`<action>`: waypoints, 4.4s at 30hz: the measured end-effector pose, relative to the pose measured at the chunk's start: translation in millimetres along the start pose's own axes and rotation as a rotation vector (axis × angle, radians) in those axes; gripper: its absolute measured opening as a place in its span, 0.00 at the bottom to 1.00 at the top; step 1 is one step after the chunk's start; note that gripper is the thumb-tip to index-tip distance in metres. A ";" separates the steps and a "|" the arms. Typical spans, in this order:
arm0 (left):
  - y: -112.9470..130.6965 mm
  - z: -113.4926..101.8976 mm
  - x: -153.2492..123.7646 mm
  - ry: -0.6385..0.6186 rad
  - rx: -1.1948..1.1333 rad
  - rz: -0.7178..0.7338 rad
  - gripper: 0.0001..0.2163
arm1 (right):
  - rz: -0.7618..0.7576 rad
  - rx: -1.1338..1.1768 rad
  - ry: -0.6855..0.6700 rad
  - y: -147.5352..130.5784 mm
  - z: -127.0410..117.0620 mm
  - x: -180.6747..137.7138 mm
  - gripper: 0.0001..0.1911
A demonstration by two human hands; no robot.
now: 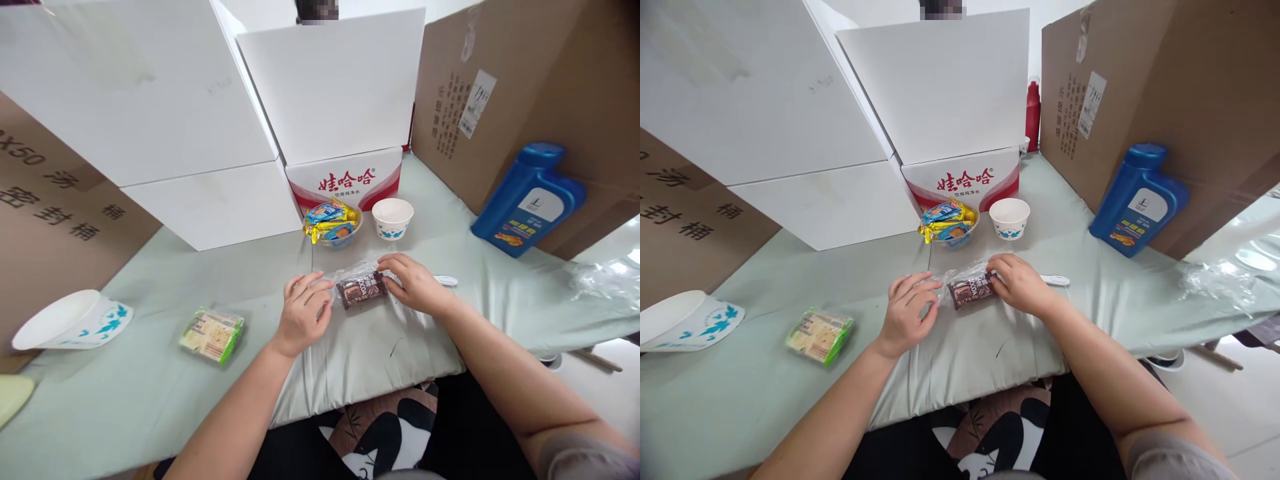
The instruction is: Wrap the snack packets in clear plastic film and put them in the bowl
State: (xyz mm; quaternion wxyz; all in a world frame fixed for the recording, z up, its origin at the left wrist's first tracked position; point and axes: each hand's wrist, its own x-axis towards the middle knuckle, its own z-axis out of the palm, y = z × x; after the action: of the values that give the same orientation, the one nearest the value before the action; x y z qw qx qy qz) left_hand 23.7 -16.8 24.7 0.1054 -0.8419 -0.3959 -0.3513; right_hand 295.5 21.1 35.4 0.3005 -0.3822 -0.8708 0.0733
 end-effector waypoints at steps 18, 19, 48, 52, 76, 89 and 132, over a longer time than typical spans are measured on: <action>-9.0 5.1 -9.4 -0.294 0.116 -0.033 0.21 | -0.088 0.123 -0.386 -7.1 -22.7 -9.9 0.07; -8.2 3.5 -9.0 -0.293 0.108 -0.011 0.21 | -0.101 0.163 -0.432 -7.1 -24.3 -11.0 0.10; 76.6 -13.1 -8.7 -0.513 -0.034 -0.269 0.07 | 0.132 -0.137 -0.514 -23.8 -27.0 -47.8 0.13; 61.9 22.1 23.4 -0.533 0.003 -0.299 0.12 | 0.205 -0.147 -0.462 -15.3 -14.7 -49.5 0.35; 71.3 14.5 47.6 -0.615 -0.099 -0.358 0.18 | 0.140 -0.125 -0.551 -4.5 -26.5 -56.8 0.32; 48.9 26.3 72.6 -0.605 -0.062 -0.353 0.25 | 0.140 -0.106 -0.539 -8.5 -28.3 -60.0 0.29; 48.5 -50.2 -50.0 -0.375 0.097 -0.312 0.11 | -0.186 0.119 -0.679 -0.4 -40.4 -75.2 0.44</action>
State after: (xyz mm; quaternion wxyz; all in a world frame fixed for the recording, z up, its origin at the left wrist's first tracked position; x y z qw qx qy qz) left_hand 12.2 -101.5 32.6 0.0150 -0.8148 -0.5503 -0.1815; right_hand 358.4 -36.7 33.1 0.0211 -0.2372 -0.9462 0.2190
